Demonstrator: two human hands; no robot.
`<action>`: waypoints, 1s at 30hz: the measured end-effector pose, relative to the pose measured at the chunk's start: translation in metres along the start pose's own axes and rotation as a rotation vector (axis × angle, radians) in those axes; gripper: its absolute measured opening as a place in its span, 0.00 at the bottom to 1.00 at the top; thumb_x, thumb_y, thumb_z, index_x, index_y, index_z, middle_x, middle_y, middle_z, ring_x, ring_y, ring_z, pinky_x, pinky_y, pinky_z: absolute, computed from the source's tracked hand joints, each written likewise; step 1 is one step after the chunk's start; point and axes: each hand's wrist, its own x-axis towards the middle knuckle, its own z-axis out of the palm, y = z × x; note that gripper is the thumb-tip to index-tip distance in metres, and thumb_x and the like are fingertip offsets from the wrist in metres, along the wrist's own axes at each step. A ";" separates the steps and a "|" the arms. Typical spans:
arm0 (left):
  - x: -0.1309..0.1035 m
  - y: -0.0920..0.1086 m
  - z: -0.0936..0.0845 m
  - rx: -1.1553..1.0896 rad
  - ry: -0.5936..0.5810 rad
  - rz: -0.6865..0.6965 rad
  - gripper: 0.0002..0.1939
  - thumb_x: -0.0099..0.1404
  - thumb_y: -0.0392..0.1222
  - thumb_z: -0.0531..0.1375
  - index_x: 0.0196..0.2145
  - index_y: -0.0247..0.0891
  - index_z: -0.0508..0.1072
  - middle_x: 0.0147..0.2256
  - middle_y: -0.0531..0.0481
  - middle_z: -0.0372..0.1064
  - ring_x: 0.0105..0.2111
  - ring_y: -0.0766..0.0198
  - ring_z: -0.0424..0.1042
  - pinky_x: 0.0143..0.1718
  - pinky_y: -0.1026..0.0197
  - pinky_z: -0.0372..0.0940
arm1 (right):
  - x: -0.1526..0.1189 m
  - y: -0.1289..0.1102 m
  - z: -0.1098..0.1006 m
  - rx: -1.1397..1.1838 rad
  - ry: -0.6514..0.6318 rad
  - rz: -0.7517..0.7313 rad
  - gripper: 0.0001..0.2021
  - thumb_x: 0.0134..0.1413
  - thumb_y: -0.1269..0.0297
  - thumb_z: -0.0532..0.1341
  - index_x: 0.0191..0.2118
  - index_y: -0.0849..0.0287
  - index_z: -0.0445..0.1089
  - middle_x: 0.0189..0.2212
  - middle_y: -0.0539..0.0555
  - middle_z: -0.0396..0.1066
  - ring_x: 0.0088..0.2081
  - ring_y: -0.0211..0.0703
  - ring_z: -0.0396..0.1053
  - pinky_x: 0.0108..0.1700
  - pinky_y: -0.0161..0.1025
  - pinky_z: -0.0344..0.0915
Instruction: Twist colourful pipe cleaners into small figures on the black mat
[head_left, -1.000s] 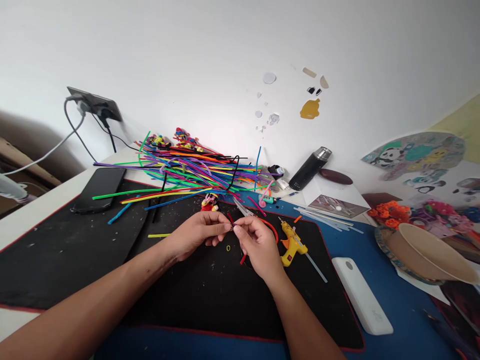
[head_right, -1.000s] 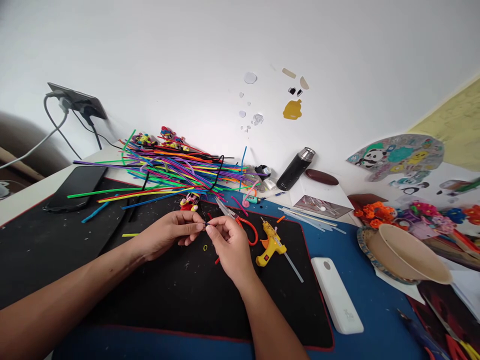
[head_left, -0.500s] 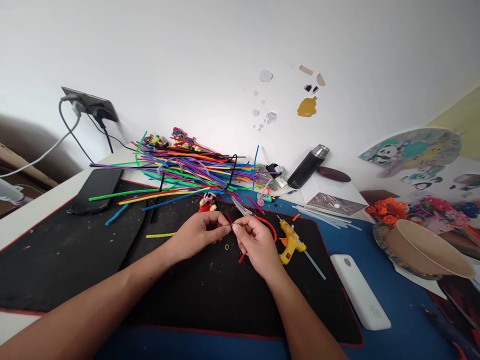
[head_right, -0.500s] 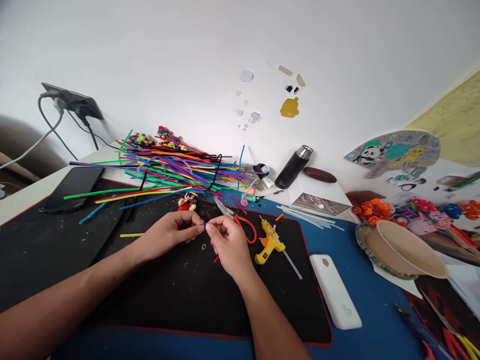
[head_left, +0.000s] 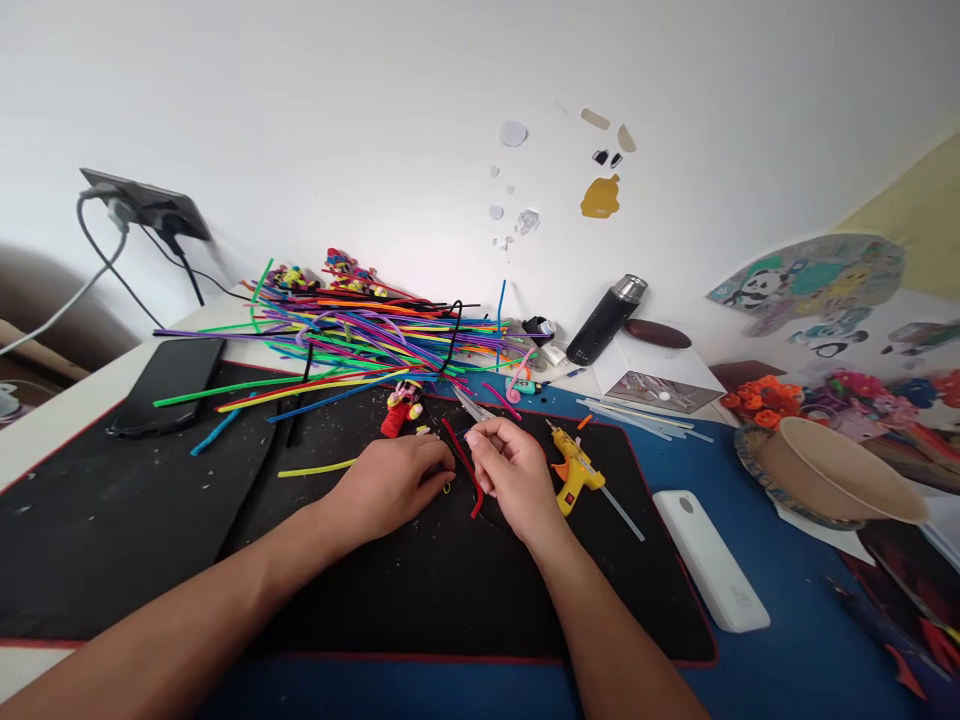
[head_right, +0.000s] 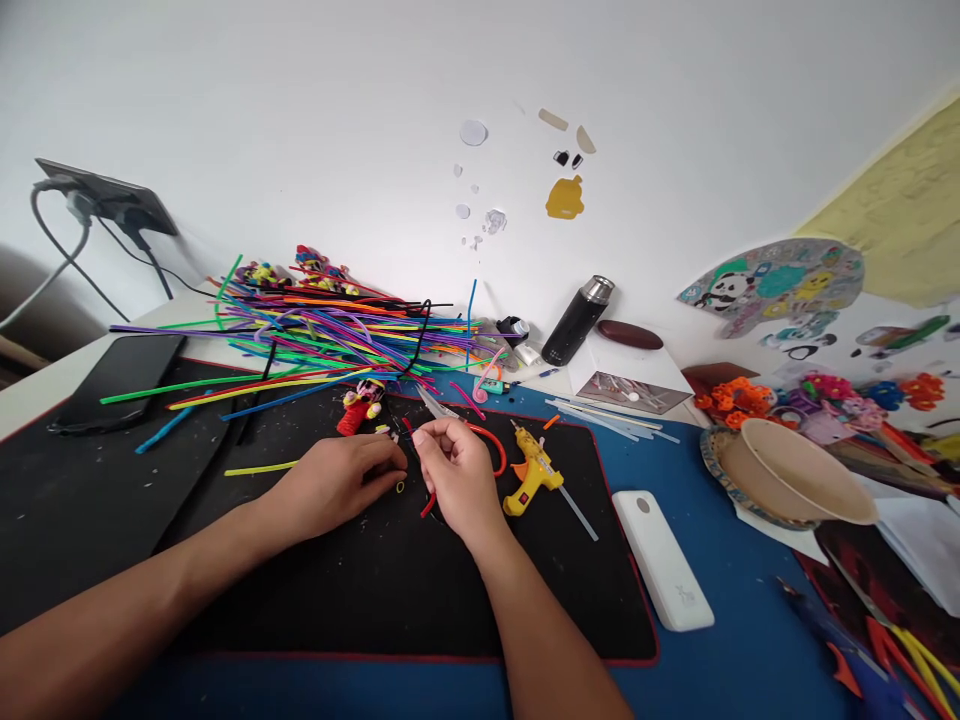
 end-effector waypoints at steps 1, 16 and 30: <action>0.000 0.000 0.001 0.037 -0.012 0.015 0.05 0.69 0.41 0.61 0.37 0.43 0.78 0.34 0.49 0.77 0.33 0.57 0.73 0.35 0.59 0.59 | 0.000 0.000 0.000 -0.003 -0.002 0.002 0.15 0.61 0.50 0.66 0.36 0.58 0.70 0.18 0.43 0.63 0.18 0.32 0.56 0.19 0.32 0.50; -0.001 0.001 0.005 0.227 -0.148 0.016 0.02 0.71 0.38 0.62 0.38 0.41 0.76 0.39 0.51 0.77 0.40 0.55 0.77 0.38 0.58 0.63 | -0.002 -0.004 0.004 0.014 -0.035 0.007 0.13 0.61 0.52 0.64 0.37 0.58 0.70 0.20 0.43 0.64 0.18 0.32 0.57 0.20 0.32 0.50; -0.002 -0.004 0.009 0.056 -0.131 0.069 0.04 0.69 0.35 0.60 0.36 0.41 0.73 0.39 0.50 0.75 0.39 0.57 0.74 0.40 0.60 0.62 | -0.002 -0.006 0.003 0.001 -0.051 0.000 0.12 0.62 0.53 0.64 0.36 0.58 0.70 0.20 0.43 0.63 0.18 0.32 0.57 0.21 0.34 0.51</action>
